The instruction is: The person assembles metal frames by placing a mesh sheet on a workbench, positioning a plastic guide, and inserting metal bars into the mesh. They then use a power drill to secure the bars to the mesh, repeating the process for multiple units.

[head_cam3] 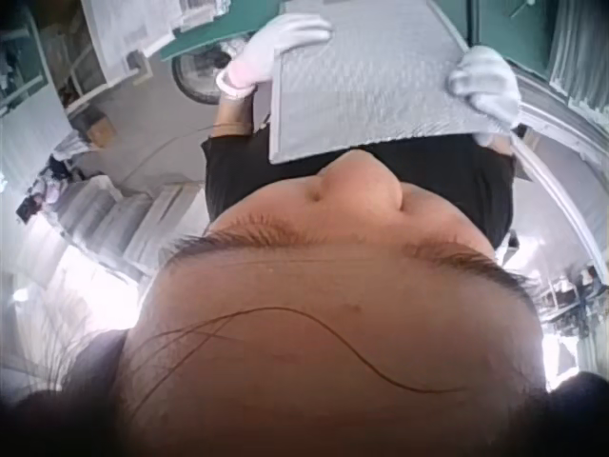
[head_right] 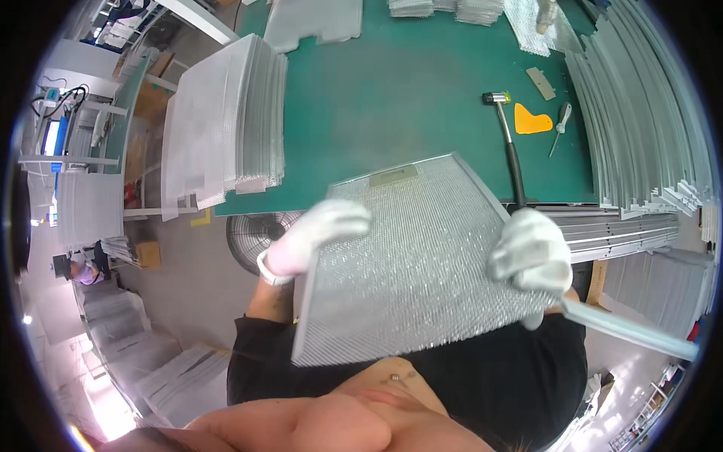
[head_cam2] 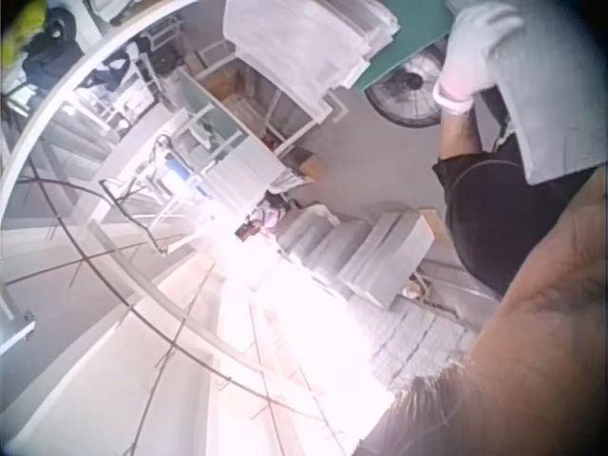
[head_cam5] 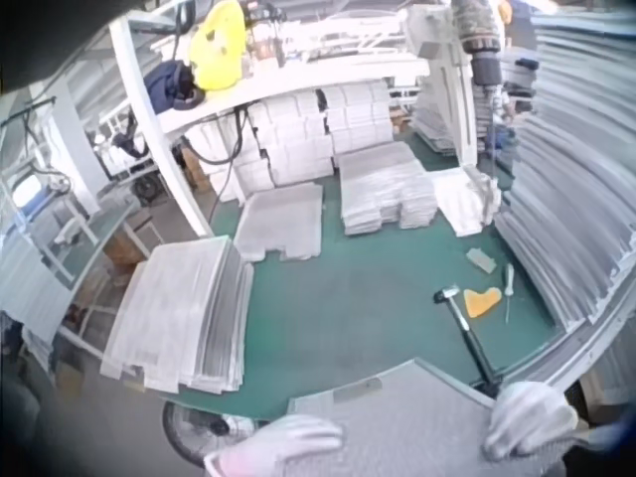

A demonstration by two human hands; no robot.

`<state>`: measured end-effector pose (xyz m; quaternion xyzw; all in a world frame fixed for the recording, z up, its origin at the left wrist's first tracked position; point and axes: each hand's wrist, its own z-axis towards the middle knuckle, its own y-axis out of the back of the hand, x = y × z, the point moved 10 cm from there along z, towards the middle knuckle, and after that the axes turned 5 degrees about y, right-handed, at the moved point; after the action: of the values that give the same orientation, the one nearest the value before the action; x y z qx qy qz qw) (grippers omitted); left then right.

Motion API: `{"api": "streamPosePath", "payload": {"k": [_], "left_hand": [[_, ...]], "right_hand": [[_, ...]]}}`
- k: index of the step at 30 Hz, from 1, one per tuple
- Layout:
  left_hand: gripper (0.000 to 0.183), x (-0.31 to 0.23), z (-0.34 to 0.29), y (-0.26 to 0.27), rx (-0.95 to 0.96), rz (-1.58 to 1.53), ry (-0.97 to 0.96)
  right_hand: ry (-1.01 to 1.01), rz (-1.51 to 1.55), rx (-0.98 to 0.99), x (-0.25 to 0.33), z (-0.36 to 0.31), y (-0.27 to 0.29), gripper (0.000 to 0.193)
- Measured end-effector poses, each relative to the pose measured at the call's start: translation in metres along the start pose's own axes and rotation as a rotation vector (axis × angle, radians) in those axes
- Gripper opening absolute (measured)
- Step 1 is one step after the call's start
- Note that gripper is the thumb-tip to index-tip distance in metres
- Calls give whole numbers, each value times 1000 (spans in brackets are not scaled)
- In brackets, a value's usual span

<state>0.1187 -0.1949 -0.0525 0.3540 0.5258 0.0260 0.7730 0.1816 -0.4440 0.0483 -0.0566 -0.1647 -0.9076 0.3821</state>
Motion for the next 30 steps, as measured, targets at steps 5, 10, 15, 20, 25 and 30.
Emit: {"api": "streamPosePath", "payload": {"k": [5,10,15,20,25,30], "left_hand": [[53,92,-21,-4,-103,352,301],[46,113,-35,8,-143,506,417],[41,107,-44,20,-433,355,484],[40,108,-39,8,-296,493,440],[35,109,-36,2,-297,566,410],[32,107,-29,2,-340,559,376]], "right_hand": [[-76,-24,-125,17,-26,-13,44],[-120,23,-59,14,-21,-5,42],[-138,51,-27,14,-17,-4,40],[-163,82,7,15,-16,-4,38],[-165,98,32,8,-15,-7,38],[-148,22,-45,12,-13,-9,37]]}}
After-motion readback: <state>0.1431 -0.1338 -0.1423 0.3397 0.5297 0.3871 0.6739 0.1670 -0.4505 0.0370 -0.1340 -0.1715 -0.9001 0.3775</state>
